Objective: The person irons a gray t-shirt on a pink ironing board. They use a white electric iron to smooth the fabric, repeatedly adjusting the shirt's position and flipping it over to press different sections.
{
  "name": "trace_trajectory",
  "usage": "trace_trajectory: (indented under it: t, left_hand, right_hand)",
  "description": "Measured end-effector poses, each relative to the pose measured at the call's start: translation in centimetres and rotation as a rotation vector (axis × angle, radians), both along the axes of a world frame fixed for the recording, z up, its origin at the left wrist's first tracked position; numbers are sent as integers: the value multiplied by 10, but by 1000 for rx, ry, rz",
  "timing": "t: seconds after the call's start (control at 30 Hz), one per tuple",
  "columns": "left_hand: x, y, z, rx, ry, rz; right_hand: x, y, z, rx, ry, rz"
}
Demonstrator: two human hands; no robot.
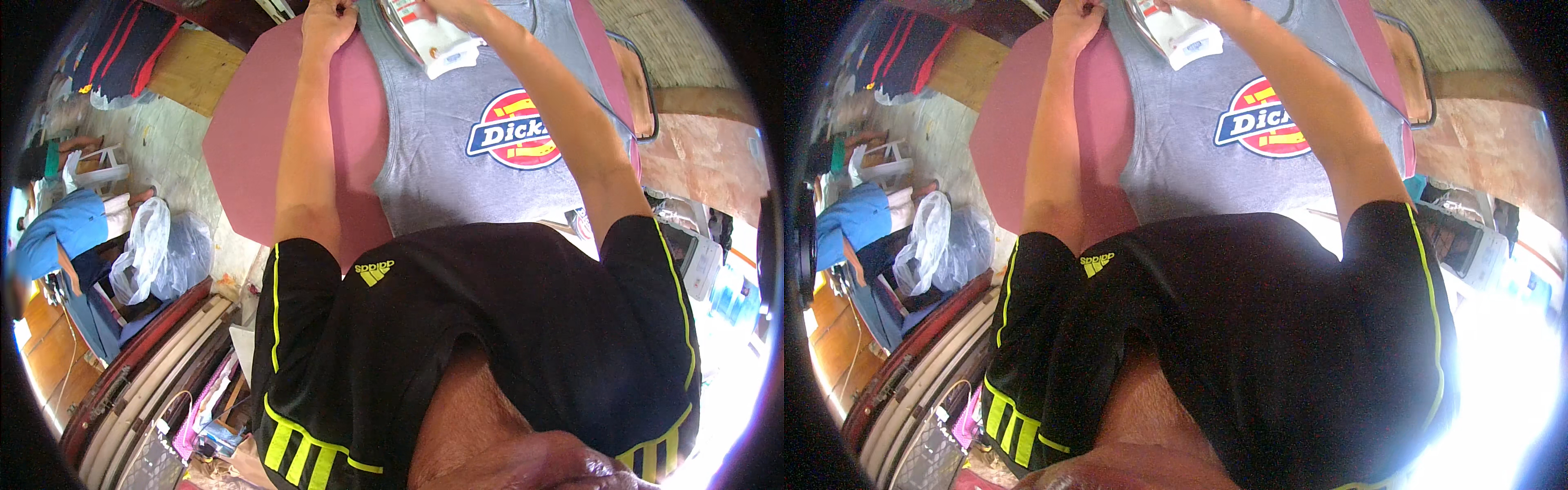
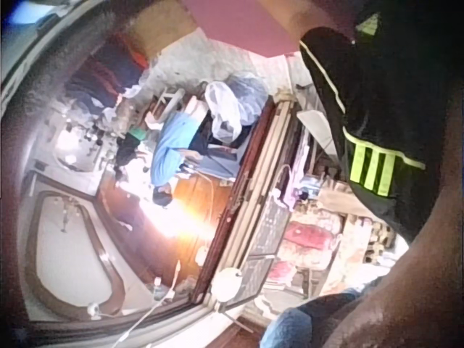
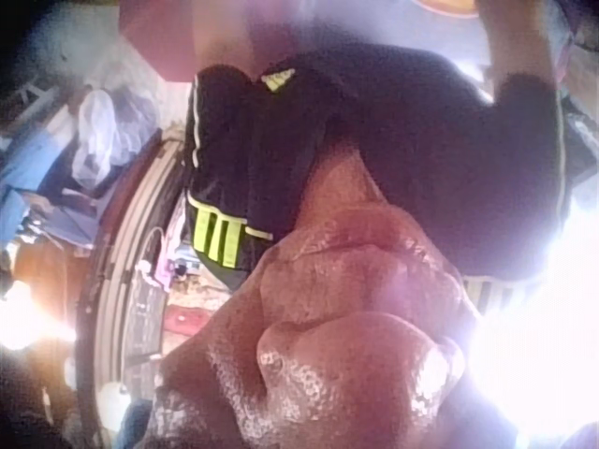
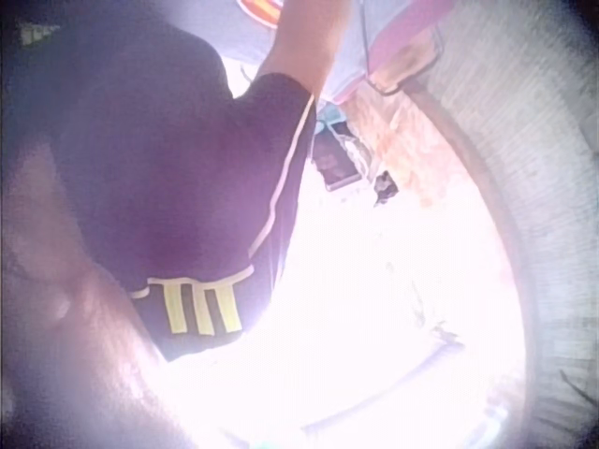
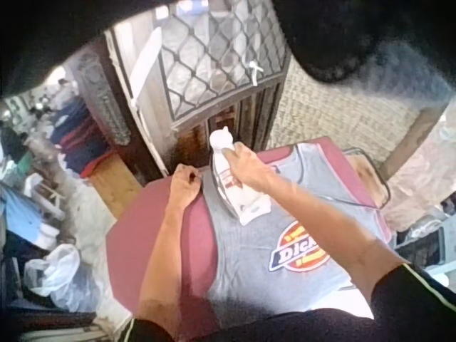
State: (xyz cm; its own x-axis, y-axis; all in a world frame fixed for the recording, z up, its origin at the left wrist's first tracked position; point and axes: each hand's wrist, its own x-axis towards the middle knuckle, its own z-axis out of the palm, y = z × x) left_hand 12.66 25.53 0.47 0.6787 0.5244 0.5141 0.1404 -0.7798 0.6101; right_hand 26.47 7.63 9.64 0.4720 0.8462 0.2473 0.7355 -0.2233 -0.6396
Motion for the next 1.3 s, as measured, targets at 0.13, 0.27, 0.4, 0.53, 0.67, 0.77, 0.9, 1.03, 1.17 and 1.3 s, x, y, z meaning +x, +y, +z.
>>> trace_trajectory:
  t: [0.13,0.27,0.4,0.53,0.67,0.77,0.9,1.03,1.17,1.3]
  left_hand:
    - [8,26,-9,39,-39,-89]
    - [6,42,-1,-441,196,-163]
    - [-14,36,18,-735,207,-54]
    - [-96,-12,43,-38,182,106]
    - [-179,-119,80,-195,659,129]
    - [-210,-198,92,-321,869,157]
    - [-219,-265,36,-23,320,482]
    - [-206,-273,19,11,170,632]
    - [-208,-275,16,-11,162,711]
    - [-211,-279,20,-95,97,775]
  right_hand:
    - [-46,-40,27,22,648,-116]
    - [-68,-59,38,-7,557,-53]
    - [-74,-38,32,-103,646,-86]
    - [-30,-3,-21,82,-571,158]
    - [6,24,-36,157,-689,235]
    - [-23,18,17,-132,120,183]
    - [-37,-3,39,-172,389,317]
    - [-44,-24,62,-248,377,581]
    - [-24,-14,24,2,-195,961]
    - [-42,-24,46,-186,-109,1119]
